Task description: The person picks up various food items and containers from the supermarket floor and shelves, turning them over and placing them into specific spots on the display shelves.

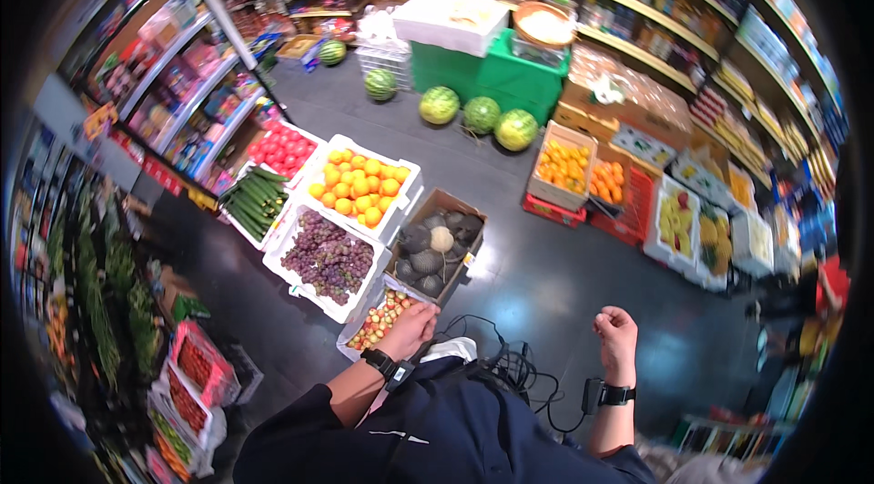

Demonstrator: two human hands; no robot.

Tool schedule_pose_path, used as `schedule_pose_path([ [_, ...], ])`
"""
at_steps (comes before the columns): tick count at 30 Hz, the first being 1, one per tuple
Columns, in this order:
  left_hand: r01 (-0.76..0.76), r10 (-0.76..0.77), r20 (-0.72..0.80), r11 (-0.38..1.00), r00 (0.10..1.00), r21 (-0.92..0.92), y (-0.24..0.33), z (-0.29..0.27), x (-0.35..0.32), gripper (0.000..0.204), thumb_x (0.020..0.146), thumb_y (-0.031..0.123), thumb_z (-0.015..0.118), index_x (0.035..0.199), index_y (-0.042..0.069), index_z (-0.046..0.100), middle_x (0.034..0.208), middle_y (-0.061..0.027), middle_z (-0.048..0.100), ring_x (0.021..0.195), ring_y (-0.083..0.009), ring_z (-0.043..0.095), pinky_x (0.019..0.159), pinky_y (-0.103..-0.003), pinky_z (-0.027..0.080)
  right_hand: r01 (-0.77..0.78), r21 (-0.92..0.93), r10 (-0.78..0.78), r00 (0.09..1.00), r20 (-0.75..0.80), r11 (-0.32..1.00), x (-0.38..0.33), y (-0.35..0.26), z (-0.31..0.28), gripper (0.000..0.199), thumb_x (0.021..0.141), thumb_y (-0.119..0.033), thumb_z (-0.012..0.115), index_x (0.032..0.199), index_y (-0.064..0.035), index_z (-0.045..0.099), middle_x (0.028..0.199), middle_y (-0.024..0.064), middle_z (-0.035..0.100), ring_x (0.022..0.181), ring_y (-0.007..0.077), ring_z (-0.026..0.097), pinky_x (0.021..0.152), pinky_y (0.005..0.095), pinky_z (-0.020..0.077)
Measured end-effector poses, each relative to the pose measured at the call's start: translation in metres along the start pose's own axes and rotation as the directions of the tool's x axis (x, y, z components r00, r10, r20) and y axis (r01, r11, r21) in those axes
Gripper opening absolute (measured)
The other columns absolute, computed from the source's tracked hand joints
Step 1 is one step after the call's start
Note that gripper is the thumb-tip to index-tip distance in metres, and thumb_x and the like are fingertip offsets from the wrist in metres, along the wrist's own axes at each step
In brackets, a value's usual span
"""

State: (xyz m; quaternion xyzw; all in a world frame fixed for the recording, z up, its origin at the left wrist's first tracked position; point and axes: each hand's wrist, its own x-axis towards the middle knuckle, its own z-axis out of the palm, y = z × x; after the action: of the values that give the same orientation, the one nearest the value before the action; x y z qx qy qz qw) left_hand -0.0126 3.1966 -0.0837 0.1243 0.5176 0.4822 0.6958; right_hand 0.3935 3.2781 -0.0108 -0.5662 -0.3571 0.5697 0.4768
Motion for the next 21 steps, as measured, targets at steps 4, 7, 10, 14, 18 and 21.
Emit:
schedule_pose_path([
  [4,0.09,-0.095,-0.021,0.979,0.995,-0.181,0.02,0.012,0.048,0.034,0.101,0.038,0.043,0.077,0.013,0.044,0.052,0.0065,0.027,0.04,-0.0058,0.026,0.036,-0.022,0.019,-0.019,-0.095,0.026,0.997,0.069,0.995,0.089,-0.026,0.033,0.011,0.086,-0.002,0.064,0.094,0.0043,0.062,0.072,0.0055,0.062,0.059,0.0132,0.058,0.055,0.0235,0.0476],
  [7,0.185,-0.193,0.014,0.91,0.981,-0.371,0.03,0.014,0.1,0.044,0.1,0.047,0.04,0.068,0.017,0.037,0.052,0.006,0.027,0.04,-0.0073,0.025,0.037,-0.023,0.02,-0.06,-0.129,0.074,0.991,0.109,0.99,0.154,-0.044,0.064,0.011,0.089,-0.008,0.063,0.091,0.0031,0.062,0.068,0.0037,0.058,0.055,0.0111,0.055,0.05,0.0229,0.0449],
  [10,0.168,-0.14,0.103,0.915,0.985,-0.368,0.056,0.039,0.17,0.044,0.099,0.044,0.043,0.065,0.018,0.034,0.052,0.0072,0.027,0.041,-0.0067,0.023,0.037,-0.022,0.02,-0.143,-0.16,0.149,0.989,0.02,0.977,0.219,-0.062,0.071,0.031,0.095,-0.028,0.057,0.076,-0.0035,0.057,0.053,-0.0028,0.046,0.039,0.0056,0.04,0.034,0.0197,0.0289],
  [14,-0.012,0.014,0.018,0.99,1.0,-0.143,0.138,0.106,0.234,0.036,0.096,0.034,0.053,0.067,0.018,0.039,0.054,0.0103,0.03,0.043,-0.0043,0.025,0.04,-0.022,0.02,-0.117,-0.199,0.13,0.99,0.052,0.973,0.288,-0.108,0.085,0.043,0.098,-0.038,0.051,0.064,-0.0133,0.042,0.044,-0.0045,0.036,0.03,0.0062,0.03,0.028,0.0216,0.0203],
  [18,-0.091,0.088,-0.038,0.991,0.995,-0.093,0.193,0.136,0.267,0.035,0.097,0.031,0.053,0.067,0.017,0.041,0.055,0.0096,0.032,0.044,-0.0036,0.025,0.04,-0.022,0.02,-0.093,-0.079,0.105,0.981,0.161,0.993,0.372,-0.132,0.106,0.046,0.098,-0.038,0.05,0.059,-0.0181,0.036,0.045,-0.0072,0.029,0.033,0.0057,0.026,0.032,0.0214,0.0176],
  [21,-0.086,0.066,-0.129,0.984,0.989,-0.157,0.199,0.137,0.301,0.038,0.099,0.035,0.048,0.066,0.018,0.039,0.052,0.0101,0.028,0.039,-0.0038,0.021,0.037,-0.021,0.015,-0.214,-0.077,0.223,0.967,0.123,0.974,0.446,-0.131,0.132,0.044,0.095,-0.039,0.053,0.061,-0.0206,0.034,0.048,-0.0075,0.024,0.034,0.0071,0.022,0.033,0.0239,0.0158],
])
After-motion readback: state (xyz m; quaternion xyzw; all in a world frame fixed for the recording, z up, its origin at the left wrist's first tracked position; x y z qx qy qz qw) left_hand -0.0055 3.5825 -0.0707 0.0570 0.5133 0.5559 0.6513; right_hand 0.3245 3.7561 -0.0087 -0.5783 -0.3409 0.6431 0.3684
